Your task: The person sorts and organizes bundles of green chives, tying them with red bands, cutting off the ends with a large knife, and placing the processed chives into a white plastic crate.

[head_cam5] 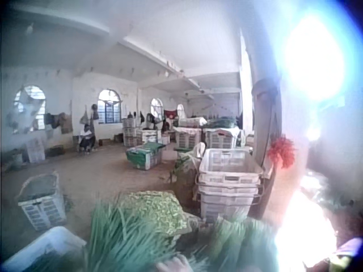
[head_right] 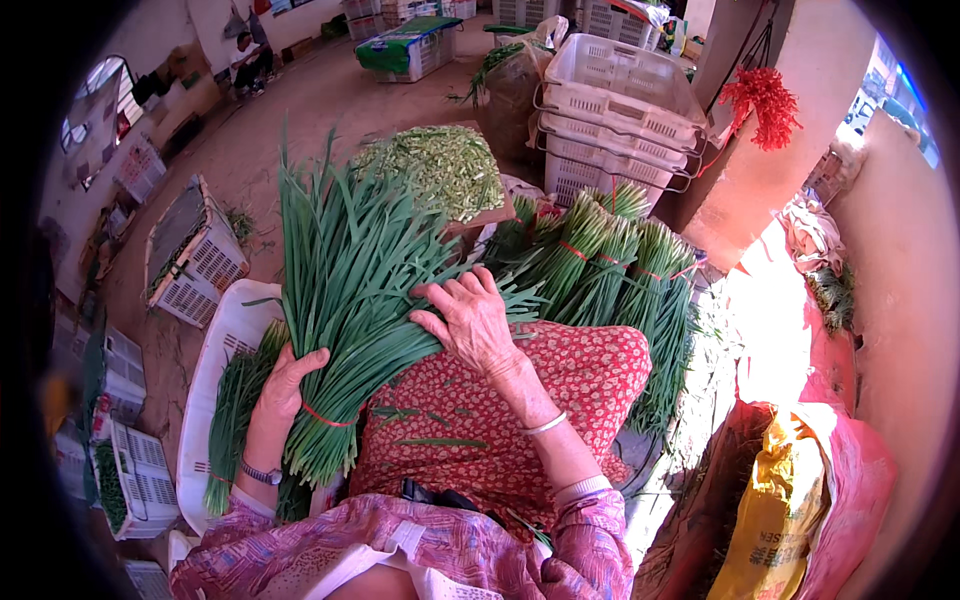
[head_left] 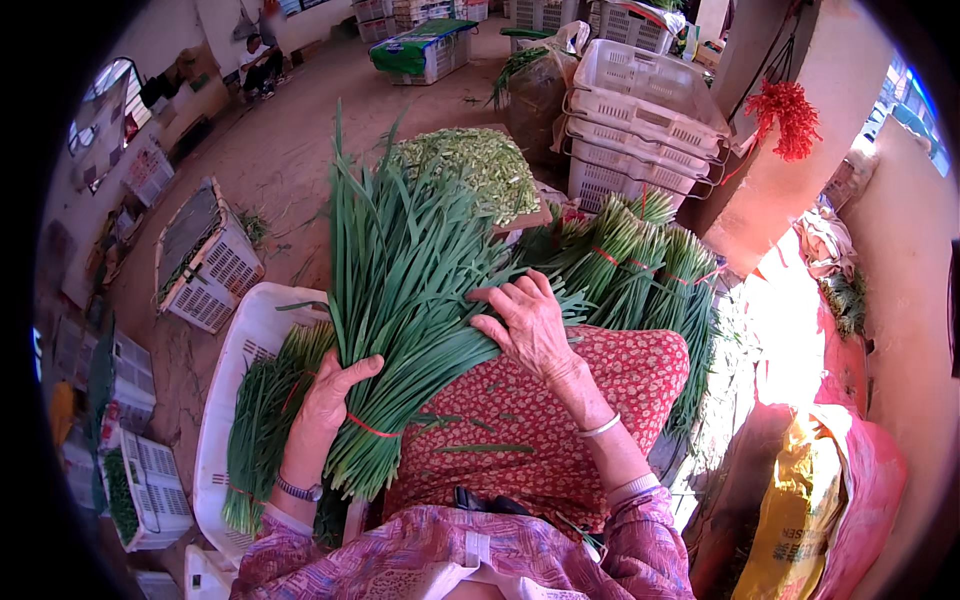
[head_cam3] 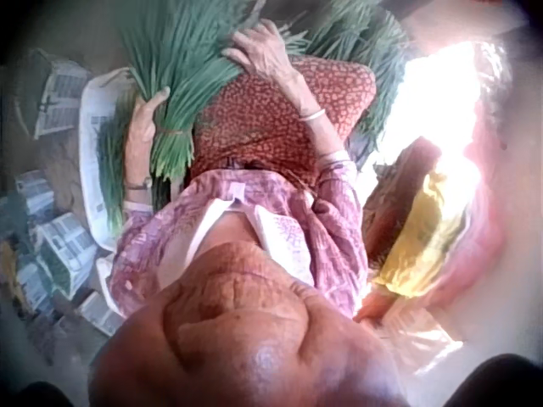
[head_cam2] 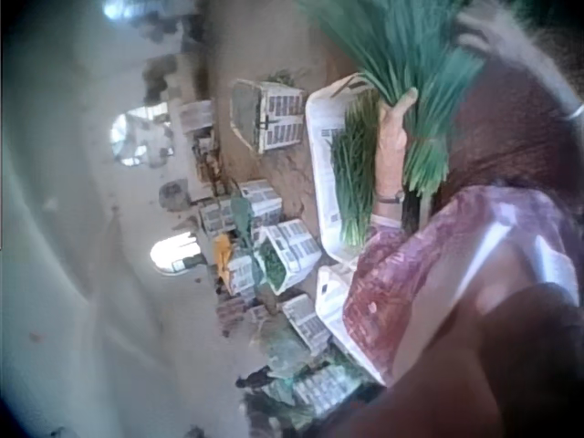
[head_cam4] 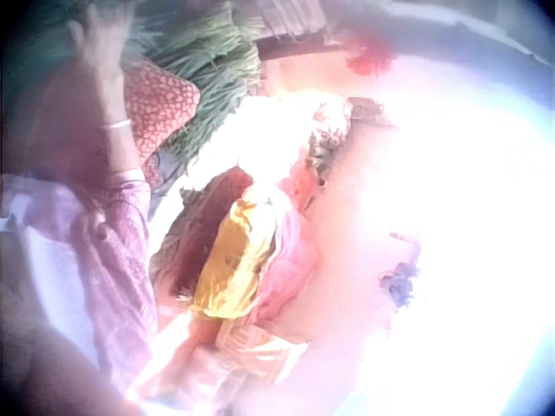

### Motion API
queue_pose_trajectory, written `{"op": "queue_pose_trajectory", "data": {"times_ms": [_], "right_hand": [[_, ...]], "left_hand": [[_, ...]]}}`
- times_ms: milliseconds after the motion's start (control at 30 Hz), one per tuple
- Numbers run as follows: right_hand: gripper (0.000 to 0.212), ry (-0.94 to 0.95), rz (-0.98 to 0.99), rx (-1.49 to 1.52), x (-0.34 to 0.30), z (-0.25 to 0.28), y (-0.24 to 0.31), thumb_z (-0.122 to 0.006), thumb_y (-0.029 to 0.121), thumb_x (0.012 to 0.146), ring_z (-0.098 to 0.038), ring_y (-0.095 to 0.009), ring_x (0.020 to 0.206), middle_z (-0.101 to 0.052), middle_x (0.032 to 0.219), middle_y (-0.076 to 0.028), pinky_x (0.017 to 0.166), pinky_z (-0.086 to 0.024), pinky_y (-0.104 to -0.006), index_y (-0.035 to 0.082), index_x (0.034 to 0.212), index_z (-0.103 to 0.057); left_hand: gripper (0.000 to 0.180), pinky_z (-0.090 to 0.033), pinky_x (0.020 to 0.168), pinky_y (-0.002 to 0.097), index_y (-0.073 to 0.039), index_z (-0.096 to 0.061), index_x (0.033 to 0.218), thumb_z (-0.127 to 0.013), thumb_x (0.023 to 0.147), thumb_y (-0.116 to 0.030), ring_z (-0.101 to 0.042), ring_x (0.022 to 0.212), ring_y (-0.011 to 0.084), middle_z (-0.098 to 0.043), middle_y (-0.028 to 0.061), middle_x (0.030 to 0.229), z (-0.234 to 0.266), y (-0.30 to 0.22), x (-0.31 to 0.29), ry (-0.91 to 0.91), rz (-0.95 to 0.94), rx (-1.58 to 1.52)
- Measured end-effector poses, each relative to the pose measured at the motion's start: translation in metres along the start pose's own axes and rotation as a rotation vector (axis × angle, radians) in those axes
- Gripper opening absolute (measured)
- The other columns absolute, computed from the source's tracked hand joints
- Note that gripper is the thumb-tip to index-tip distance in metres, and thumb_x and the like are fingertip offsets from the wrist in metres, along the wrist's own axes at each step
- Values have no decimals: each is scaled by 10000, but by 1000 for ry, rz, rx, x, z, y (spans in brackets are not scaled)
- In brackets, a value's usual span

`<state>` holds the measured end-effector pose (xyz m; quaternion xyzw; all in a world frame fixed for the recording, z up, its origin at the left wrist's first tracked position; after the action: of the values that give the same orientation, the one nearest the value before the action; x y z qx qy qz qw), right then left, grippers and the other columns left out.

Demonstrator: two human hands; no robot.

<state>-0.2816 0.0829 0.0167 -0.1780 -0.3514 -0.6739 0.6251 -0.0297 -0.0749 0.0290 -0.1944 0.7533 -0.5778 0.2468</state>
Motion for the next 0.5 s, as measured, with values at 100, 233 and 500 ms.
{"op": "queue_pose_trajectory", "data": {"times_ms": [100,233,500], "right_hand": [[225,48,-42,87,-26,-11,8,-652,347,898,-553,-262,845,-555,795,-58,934,-423,-429,149,1002,-680],[195,59,-23,157,-32,-16,19,-668,309,890,-544,-264,845,-545,810,-53,903,-433,-421,147,995,-695],[170,-197,-281,308,15,41,7,-701,74,867,-602,-268,865,-616,897,-85,782,-491,-356,56,1034,-677]], "left_hand": [[507,-448,1018,339,-20,-570,1331,-739,871,-151,-605,1136,175,-655,70,1241,11,0,-13,-37,78,39],[491,-444,1009,318,-10,-587,1311,-745,876,-172,-607,1109,154,-664,68,1219,17,6,-31,-55,114,24],[474,-455,982,319,-6,-596,1289,-752,857,-125,-605,1079,145,-674,60,1180,-2,8,-41,-63,105,136]]}}
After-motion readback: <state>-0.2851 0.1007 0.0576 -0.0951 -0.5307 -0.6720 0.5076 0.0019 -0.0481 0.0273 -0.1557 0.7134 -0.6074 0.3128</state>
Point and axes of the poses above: each hand's wrist, its own x-axis towards the middle knuckle, its own z-axis out of the back of the hand, y = z × x, the point moved 1 cm from there along x, towards the middle knuckle
